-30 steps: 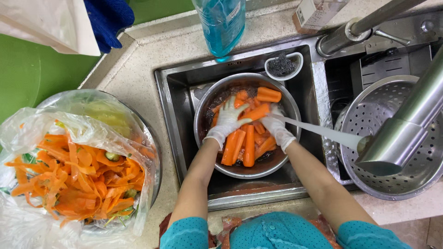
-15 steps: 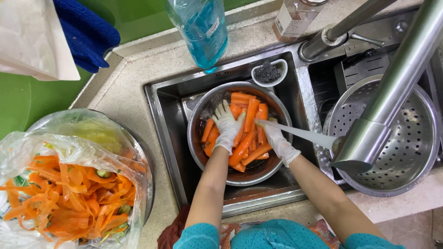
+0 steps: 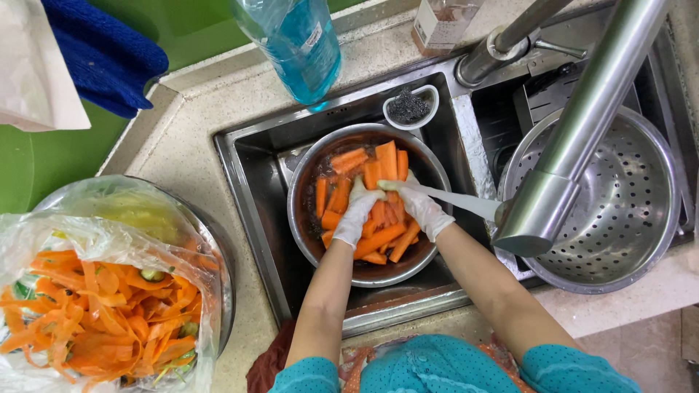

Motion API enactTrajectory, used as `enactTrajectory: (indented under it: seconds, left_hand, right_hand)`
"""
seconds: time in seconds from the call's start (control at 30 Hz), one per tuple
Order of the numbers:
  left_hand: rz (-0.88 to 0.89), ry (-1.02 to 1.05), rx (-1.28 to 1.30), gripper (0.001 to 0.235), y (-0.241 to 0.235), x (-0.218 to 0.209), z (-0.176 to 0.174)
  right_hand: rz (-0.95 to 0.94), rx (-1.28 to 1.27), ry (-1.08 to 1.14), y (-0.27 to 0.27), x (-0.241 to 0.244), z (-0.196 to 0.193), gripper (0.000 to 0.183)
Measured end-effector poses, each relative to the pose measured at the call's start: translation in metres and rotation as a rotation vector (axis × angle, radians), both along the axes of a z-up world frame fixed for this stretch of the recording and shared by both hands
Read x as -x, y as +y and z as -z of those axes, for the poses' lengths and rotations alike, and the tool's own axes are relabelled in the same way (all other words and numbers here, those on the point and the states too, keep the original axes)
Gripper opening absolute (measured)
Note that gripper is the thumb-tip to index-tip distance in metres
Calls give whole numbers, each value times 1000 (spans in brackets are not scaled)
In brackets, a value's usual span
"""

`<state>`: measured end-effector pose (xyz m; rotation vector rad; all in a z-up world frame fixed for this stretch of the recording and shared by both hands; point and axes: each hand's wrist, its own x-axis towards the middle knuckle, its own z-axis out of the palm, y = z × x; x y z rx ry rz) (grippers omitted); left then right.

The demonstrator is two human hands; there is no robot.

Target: The person washes cut carrots in a pot of water, transfers them to a colander to drain, and then packs them into a clear plastic container by hand.

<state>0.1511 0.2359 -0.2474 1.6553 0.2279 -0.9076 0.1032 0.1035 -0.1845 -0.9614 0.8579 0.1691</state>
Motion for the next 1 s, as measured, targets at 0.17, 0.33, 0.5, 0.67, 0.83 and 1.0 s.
enactTrajectory:
  seconds: [0.17,0.33,0.5,0.67,0.83,1.0]
  left_hand:
    - [-213,167,349,95,8,11,-21]
    - [-69,-193,532,92,-2,17,-104]
    - [69,-453,538,82,-20,19,-195]
    - [58,-607,425,81,-17,30,-249]
    - [48,-720,409,82,2,34,-278]
    - [81,-617,499,83,-16,31,-288]
  right_hand:
    - [-73,-50,-109,-7,1,-38,72]
    - [-95,-20,-169,-18,30,-102,62]
    - [-93,-19,-375,-40,43,-169,70]
    - [-231,52,-529,-44,47,-201,82]
    - [-251,7,-619,-32,42,-216,105]
    - [-201,-35,-674,-41,50,-232,86]
